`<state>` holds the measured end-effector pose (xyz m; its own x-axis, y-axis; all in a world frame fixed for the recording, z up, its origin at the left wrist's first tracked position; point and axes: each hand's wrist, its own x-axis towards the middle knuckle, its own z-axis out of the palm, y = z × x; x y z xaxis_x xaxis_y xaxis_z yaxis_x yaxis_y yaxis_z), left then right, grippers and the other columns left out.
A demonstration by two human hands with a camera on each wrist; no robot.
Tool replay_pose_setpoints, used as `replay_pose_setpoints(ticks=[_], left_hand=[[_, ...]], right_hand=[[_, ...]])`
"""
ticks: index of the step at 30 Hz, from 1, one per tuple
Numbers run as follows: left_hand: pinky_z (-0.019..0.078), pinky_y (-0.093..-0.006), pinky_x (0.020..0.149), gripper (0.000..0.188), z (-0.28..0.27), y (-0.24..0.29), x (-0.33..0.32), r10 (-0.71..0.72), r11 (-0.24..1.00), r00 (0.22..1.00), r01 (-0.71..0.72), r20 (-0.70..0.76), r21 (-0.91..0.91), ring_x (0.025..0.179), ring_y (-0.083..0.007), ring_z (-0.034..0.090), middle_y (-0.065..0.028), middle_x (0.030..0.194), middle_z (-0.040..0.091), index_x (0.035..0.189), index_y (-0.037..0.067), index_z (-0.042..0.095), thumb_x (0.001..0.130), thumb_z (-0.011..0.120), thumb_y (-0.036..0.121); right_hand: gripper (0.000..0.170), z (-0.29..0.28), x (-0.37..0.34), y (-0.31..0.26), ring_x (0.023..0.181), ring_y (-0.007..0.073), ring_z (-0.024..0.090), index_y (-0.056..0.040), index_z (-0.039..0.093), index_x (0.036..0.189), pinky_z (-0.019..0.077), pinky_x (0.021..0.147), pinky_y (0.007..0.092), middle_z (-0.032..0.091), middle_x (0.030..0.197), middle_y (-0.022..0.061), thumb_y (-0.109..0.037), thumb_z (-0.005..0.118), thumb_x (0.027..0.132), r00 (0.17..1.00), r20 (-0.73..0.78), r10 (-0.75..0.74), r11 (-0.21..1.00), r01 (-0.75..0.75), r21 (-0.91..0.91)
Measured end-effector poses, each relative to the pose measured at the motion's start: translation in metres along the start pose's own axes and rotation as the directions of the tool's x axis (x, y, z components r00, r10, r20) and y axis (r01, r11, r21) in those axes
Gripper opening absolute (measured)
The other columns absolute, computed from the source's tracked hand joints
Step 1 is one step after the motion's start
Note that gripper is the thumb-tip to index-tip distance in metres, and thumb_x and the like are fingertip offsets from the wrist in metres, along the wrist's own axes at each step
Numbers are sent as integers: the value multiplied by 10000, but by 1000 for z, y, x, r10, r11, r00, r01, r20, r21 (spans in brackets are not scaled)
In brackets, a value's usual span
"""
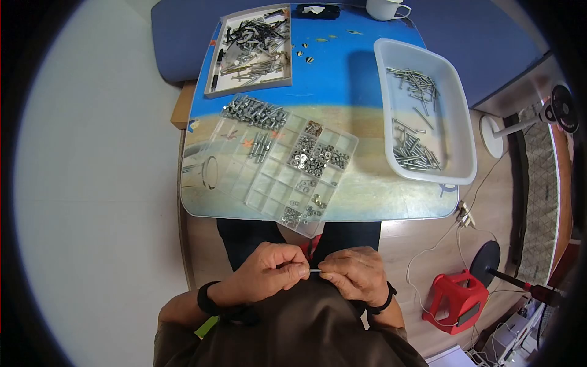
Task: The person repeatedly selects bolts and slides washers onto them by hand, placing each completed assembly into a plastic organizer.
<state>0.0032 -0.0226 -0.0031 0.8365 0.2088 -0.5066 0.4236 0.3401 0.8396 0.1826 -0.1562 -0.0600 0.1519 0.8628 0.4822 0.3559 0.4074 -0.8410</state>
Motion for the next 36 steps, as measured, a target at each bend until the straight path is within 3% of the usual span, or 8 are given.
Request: replay_pose_setpoints(ticks=[5, 7, 14, 17, 22, 29, 31, 36], left_hand=[[417, -231, 543, 193, 5, -1, -2, 212, 951, 974, -187, -80, 244, 589, -60, 533, -4, 663, 579, 878, 7, 622, 984, 592, 166], [444, -282, 542, 82, 9, 0, -1, 399, 835, 910, -311, -111, 454, 567, -187, 589, -89, 675, 599, 875, 22, 617, 911, 656, 84], [459, -315, 527, 60, 14, 4, 2, 468, 784, 874, -343, -129, 517, 562, -245, 616, -102, 668, 599, 878, 39, 624, 897, 661, 81], [461, -318, 525, 59, 13, 3, 4, 495, 744, 861, -352, -114, 568, 561, -250, 623, -108, 661, 600, 873, 41, 620, 899, 655, 81], [458, -327, 522, 67, 11, 4, 6, 423, 814, 895, -307, -140, 493, 561, -271, 619, -116, 653, 598, 869, 36, 615, 905, 645, 84], [441, -296, 537, 107, 6, -1, 10, 321, 886, 939, -250, -125, 391, 550, -200, 582, -104, 642, 589, 862, 19, 611, 917, 650, 101], [406, -256, 528, 139, 3, -1, 10, 168, 964, 980, -142, -102, 222, 558, -99, 525, -50, 626, 573, 864, 6, 619, 943, 633, 119], [356, -219, 516, 174, -12, 0, 16, -81, 987, 995, 87, 53, -135, 573, -38, 458, 13, 643, 544, 861, -1, 626, 972, 594, 129]], right_hand=[[149, 3, -2, 0, 636, 240, 683, -38, 667, 911, 533, 557, 326, 692, 769, 90, -95, 767, 817, 1000, 18, -11, 999, 12, -34], [173, 5, -1, 0, 638, 237, 680, -30, 661, 939, 522, 561, 319, 692, 768, 93, -103, 763, 820, 999, -18, 42, 993, -40, 115], [201, 5, -5, 1, 615, 202, 658, -10, 672, 889, 497, 546, 285, 695, 783, 103, -177, 767, 828, 979, -25, 201, 962, -193, 194], [215, 4, 0, 5, 619, 210, 655, -5, 684, 967, 494, 522, 298, 670, 792, 101, -129, 775, 816, 996, -53, 67, 988, -59, 142], [172, -4, 3, -3, 611, 229, 645, 3, 691, 935, 497, 519, 311, 673, 798, 109, -113, 756, 824, 978, 48, 204, 960, -209, 188], [158, -3, 1, 3, 611, 242, 632, 10, 663, 945, 501, 514, 324, 636, 780, 103, -76, 733, 832, 989, 74, 130, 991, -132, 23], [142, 0, -1, 1, 625, 260, 655, -40, 649, 965, 506, 521, 329, 650, 787, 95, -137, 702, 878, 994, 61, 91, 985, -80, -152], [271, 0, 5, 8, 634, 242, 632, 34, 600, 1010, 514, 514, 330, 604, 846, 112, -43, 742, 792, 990, 109, -84, 979, 102, -175]])
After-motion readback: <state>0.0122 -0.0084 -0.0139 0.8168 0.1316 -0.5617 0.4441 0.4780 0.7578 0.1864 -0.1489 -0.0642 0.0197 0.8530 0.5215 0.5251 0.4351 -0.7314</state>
